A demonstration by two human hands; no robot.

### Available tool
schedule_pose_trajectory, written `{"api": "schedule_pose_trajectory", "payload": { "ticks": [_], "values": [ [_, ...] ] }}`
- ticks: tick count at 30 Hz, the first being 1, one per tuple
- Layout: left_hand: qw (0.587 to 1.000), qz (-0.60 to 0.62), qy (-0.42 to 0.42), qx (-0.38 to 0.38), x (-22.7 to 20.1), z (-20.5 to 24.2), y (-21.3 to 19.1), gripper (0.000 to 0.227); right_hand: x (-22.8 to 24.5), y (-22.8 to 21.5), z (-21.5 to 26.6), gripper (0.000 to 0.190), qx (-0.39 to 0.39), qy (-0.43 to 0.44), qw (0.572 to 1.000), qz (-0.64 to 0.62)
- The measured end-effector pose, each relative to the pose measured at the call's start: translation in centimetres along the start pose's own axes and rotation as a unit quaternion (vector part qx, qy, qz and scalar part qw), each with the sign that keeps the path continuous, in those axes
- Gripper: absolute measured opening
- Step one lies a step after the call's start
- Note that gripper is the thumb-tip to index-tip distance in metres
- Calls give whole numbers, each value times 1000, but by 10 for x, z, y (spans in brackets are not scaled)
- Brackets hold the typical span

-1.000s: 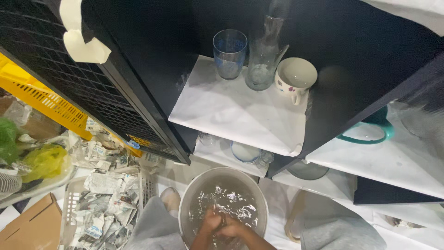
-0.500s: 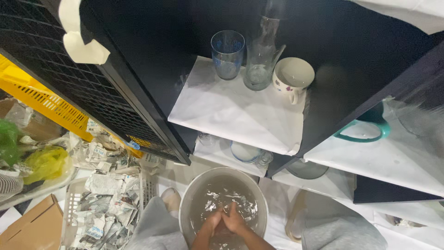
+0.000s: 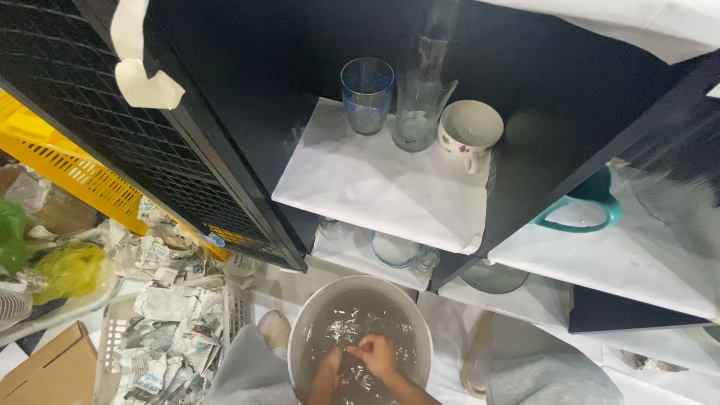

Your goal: The person washes various dishes by hand in a bucket of water, including a teal mug, a white mug, a glass, and a white bowl. After rinsing each item, they place it on a nearby shelf.

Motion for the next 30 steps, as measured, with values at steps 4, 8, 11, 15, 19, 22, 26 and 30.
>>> {"api": "schedule_pose_trajectory", "payload": {
  "ticks": [4,8,11,15,19,22,26,30],
  "values": [
    [999,22,-12,23,3,-8,0,58,-2,29,5,26,213,81,960,-161],
    [997,-38,24,56,3,-13,2,51,-2,36,9,35,306,97,936,-144],
    [992,-57,-2,114,6,-3,8,48,-25,30,14,45,322,257,902,-125],
    [986,-60,-46,150,2,21,10,41,-23,41,20,45,421,315,802,-283],
    [982,-30,1,187,-7,31,20,42,-24,45,19,39,438,306,772,-345],
    [986,-30,-1,166,-13,33,18,48,-22,39,12,39,398,277,794,-366],
    [991,-85,-8,102,-11,45,15,55,-28,22,6,49,234,274,882,-305],
    [990,-111,35,76,-13,54,23,53,-39,0,3,64,50,323,940,-99]
  ]
}}
Point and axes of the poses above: each hand's wrist, its own z-axis away from the middle knuckle, its own y-axis out of the palm, x = y × z, the point moved 6 cm from there along -z, towards the middle knuckle, and after that the axes turned 3 degrees about x, right-handed, at the moved point
